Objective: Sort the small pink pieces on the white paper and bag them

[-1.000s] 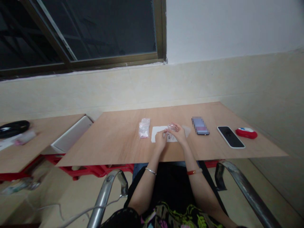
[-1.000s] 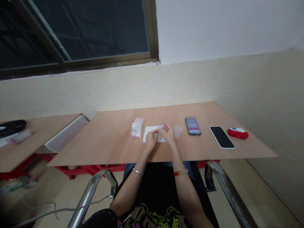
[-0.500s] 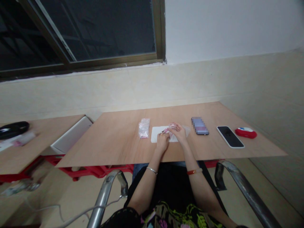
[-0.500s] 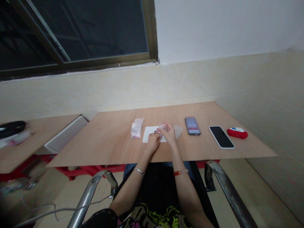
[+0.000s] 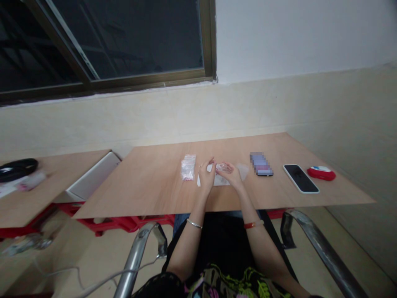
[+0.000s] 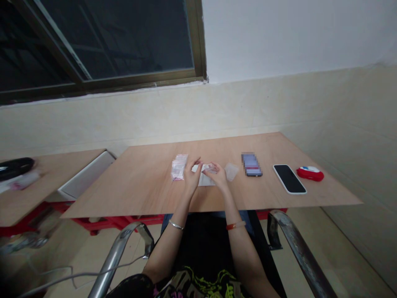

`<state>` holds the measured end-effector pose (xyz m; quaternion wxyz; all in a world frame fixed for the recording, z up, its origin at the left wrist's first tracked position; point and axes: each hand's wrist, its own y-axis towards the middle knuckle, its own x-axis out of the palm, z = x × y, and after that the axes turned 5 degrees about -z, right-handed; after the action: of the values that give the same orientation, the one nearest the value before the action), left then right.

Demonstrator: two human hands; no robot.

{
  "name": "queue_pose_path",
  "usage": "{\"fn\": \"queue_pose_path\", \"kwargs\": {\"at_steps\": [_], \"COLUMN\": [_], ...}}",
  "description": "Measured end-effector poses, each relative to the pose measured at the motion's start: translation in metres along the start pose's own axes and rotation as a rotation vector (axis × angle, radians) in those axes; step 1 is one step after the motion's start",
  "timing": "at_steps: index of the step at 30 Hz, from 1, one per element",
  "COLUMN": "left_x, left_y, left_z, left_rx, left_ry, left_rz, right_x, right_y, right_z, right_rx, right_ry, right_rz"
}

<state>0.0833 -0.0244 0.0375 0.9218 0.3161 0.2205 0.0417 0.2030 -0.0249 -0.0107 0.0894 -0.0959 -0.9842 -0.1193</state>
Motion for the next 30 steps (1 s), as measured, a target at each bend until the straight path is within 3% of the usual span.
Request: {"fn": "queue_pose_path", "kwargs": {"at_steps": [6, 13, 17, 21, 26, 30], "left_x": [-0.002, 0.011, 0.016, 0.020, 0.019, 0.015], "left_y": [-0.001, -0.010, -0.021, -0.030, -0.034, -0.033], "left_z": [0.008, -0.029, -0.047, -0.047, -0.043, -0.045], "left_rx": [0.094, -0.019, -0.045, 0.013, 0.058, 0.016], "left_ry": [0.115, 0.150, 0.288, 0.430, 0.524, 0.608], "left_rz": [-0.179, -0.079, -0.294, -0.473, -0.518, -0.510], "right_x": [0.004, 0.000, -0.003, -0.006, -0.007, -0.006], "right_y": [-0.004, -0.004, 0.000, 0.004, 0.004, 0.003], "right_z": [-0.010, -0.007, 0.000, 0.005, 0.005, 0.004], "right_rx": [-0.001, -0.025, -0.054, -0.075, -0.037, -0.057], "right_ry": [-0.013, -0.044, -0.055, -0.044, -0.035, -0.018], "right_rz": [-0.083, -0.012, 0.031, 0.045, 0.049, 0.045]}}
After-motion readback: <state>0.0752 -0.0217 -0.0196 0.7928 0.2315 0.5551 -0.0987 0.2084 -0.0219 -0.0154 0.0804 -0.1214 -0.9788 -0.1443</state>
